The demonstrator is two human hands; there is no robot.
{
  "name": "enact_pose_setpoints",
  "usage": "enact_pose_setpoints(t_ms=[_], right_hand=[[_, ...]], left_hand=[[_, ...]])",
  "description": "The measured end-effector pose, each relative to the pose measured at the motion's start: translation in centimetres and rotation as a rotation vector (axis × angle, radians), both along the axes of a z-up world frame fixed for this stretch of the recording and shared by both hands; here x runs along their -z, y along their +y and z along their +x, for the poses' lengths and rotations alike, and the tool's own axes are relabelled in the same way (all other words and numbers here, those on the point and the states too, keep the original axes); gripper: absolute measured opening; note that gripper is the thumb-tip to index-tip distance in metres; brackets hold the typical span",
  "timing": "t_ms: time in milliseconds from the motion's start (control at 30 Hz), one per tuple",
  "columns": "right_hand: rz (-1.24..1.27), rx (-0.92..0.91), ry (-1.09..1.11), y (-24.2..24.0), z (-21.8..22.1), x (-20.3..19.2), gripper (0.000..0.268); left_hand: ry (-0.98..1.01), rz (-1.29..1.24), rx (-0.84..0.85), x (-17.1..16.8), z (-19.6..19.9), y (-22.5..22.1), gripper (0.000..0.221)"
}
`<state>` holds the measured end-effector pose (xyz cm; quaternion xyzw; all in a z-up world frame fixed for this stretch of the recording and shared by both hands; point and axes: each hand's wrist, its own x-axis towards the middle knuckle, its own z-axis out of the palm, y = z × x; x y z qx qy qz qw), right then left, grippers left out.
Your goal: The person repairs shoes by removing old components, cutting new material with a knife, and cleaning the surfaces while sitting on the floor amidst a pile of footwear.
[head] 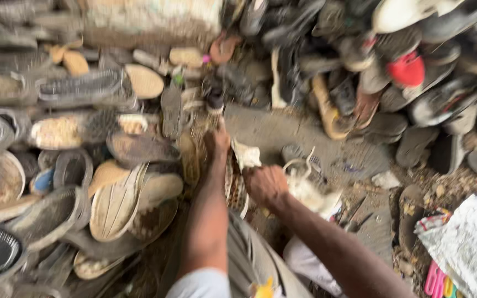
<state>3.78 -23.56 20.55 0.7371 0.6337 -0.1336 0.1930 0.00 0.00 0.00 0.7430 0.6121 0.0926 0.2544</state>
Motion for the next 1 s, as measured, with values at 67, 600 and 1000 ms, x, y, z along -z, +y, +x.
enact_pose_setpoints(t_ms=[67, 600, 1000], right_hand=[[-0.019, 0.006, -0.038, 1.4, 1.5, 1.1, 0.032], [-0.048, -0.084, -0.033, 4.2, 0.6, 2.8, 0.032], [-0.280, 0.101, 0.119, -2.3, 1.8, 2.6, 0.044]], left_hand=[[-0.262, 0.050, 0.005, -5.2, -1.4, -4.4, 0.068], [-0.455, 0.036, -0.018, -6.2, -0.3, -3.4, 0.064], [-0.537, -0.174, -0.520, -4.6, -2.9, 1.0, 0.069]])
